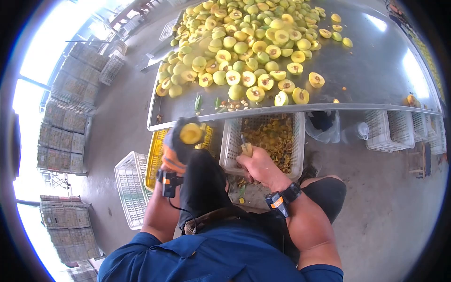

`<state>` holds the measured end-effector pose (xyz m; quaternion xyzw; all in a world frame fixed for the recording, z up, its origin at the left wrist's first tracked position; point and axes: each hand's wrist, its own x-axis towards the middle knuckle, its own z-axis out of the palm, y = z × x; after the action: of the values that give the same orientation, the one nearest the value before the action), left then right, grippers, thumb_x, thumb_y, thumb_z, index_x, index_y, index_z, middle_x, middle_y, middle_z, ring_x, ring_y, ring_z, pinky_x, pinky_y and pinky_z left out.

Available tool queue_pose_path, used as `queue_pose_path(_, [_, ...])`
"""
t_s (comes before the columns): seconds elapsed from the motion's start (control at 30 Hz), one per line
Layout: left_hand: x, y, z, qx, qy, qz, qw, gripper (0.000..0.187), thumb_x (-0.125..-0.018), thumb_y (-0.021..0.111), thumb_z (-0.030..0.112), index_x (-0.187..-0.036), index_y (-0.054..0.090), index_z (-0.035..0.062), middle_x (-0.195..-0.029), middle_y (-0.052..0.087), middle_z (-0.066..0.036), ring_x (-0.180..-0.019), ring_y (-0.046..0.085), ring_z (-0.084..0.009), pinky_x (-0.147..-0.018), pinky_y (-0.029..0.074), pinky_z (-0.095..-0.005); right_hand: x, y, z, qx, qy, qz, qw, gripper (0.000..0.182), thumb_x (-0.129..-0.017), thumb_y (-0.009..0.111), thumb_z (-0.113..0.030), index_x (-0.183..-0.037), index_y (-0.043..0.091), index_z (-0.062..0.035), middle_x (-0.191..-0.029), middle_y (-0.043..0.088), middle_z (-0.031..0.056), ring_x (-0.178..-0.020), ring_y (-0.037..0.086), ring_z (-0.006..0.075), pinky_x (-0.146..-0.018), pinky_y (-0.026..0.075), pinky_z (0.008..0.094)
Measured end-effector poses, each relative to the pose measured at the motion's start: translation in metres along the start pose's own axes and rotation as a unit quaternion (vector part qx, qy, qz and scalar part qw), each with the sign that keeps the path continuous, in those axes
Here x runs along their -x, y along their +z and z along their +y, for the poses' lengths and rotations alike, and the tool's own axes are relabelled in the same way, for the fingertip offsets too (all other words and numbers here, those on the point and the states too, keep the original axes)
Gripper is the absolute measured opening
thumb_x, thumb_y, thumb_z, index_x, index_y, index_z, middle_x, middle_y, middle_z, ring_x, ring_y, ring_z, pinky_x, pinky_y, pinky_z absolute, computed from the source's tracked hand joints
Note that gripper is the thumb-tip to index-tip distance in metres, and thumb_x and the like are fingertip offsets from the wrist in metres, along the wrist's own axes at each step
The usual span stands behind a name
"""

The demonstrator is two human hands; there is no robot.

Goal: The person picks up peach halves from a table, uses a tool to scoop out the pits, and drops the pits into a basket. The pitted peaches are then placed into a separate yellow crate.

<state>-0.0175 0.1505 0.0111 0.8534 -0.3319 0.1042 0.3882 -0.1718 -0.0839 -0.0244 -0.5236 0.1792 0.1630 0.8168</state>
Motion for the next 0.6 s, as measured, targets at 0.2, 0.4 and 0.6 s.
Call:
queue_pose_path(0.2, [0.08,-0.085,-0.137,0.145,-0.403,0.071,0.901,0.026,-0.099,0.073,0.017,-0.119,0.075,-0.0001,-0.114,0.077,-0.017,-0.101,0.073,-0.0266,-0.092,0.058,-0.033,0.004,-0.006,0.006,0.052,-0.027,0.004,0.998,0.016,-0.099,0.065,-0.017,-0.096,0.059,-0.0025,-0.063,0.056,0.0024,-0.046,0.053,0.0139,-0.044,0.042,0.0324])
queue_pose_path(0.4, [0.007,-0.024,-0.095,0.026,-0.257,0.105,0.96,0.037,-0.094,0.078,0.017,-0.125,0.073,-0.002,-0.121,0.076,-0.017,-0.112,0.073,-0.0268,-0.098,0.056,-0.0366,0.014,0.004,-0.01,0.107,-0.036,0.009,0.994,0.018,-0.097,0.066,-0.018,-0.099,0.061,-0.0001,-0.07,0.058,0.0023,-0.055,0.055,0.0115,-0.053,0.046,0.0325])
queue_pose_path(0.6, [-0.125,0.113,-0.006,-0.147,0.003,-0.115,0.982,0.052,-0.084,0.083,0.024,-0.133,0.071,0.0103,-0.122,0.069,-0.02,-0.113,0.068,-0.0385,-0.101,0.055,-0.0446,0.002,0.001,-0.011,0.124,-0.076,0.03,0.989,0.022,-0.095,0.066,-0.016,-0.104,0.064,0.0033,-0.08,0.065,0.0065,-0.07,0.059,0.0171,-0.067,0.05,0.0375])
